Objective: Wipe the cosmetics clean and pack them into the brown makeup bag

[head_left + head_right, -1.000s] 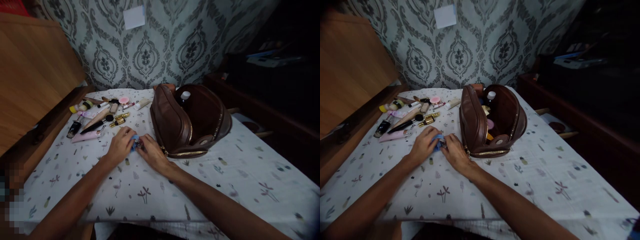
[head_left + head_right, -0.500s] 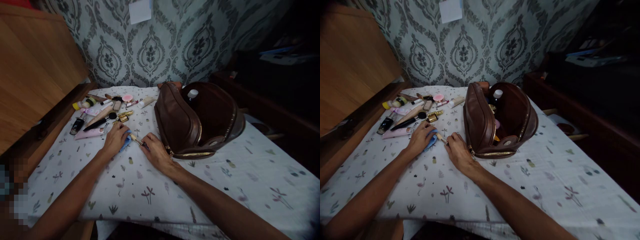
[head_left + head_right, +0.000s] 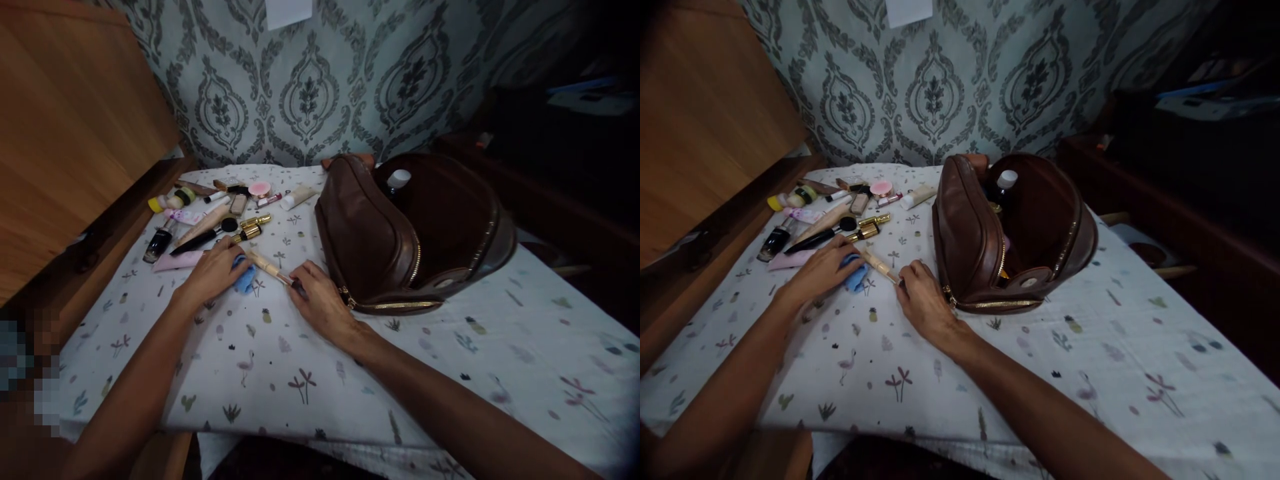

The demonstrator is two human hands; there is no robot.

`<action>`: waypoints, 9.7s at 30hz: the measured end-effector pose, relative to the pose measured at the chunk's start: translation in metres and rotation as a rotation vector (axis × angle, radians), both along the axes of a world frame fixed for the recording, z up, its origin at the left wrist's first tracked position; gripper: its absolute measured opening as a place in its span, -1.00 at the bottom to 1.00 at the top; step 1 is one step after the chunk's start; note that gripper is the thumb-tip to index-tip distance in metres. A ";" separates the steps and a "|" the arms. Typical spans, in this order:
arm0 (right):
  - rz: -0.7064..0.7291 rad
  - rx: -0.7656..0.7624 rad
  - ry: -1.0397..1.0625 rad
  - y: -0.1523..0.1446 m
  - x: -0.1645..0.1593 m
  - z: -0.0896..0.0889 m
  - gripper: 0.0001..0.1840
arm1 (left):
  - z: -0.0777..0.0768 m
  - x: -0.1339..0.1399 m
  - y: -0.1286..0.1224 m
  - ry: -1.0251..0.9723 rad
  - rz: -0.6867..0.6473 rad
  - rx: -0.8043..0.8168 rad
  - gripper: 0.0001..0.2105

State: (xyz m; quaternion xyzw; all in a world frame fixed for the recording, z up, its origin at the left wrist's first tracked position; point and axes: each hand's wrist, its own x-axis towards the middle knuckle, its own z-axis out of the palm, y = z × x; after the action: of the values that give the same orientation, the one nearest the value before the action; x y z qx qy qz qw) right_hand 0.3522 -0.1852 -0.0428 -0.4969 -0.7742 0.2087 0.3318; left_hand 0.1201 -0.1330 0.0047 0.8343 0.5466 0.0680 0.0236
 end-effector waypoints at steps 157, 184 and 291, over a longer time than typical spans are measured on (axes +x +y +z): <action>-0.141 -0.086 0.448 -0.015 0.000 0.015 -0.74 | -0.018 0.022 -0.014 -0.007 -0.169 0.178 -0.86; -0.080 -0.053 0.379 -0.019 0.001 0.017 -0.58 | -0.021 0.015 -0.008 -0.094 -0.243 0.076 -0.97; 0.059 0.020 0.308 -0.022 -0.005 0.019 -0.79 | -0.017 0.040 -0.028 0.139 -0.413 0.408 -0.77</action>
State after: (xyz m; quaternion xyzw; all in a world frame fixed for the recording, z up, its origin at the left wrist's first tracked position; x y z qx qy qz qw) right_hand 0.3476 -0.2074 -0.0241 -0.4326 -0.7305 0.2847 0.4452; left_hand 0.1602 -0.1614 -0.0119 0.9180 0.3408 0.1128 -0.1689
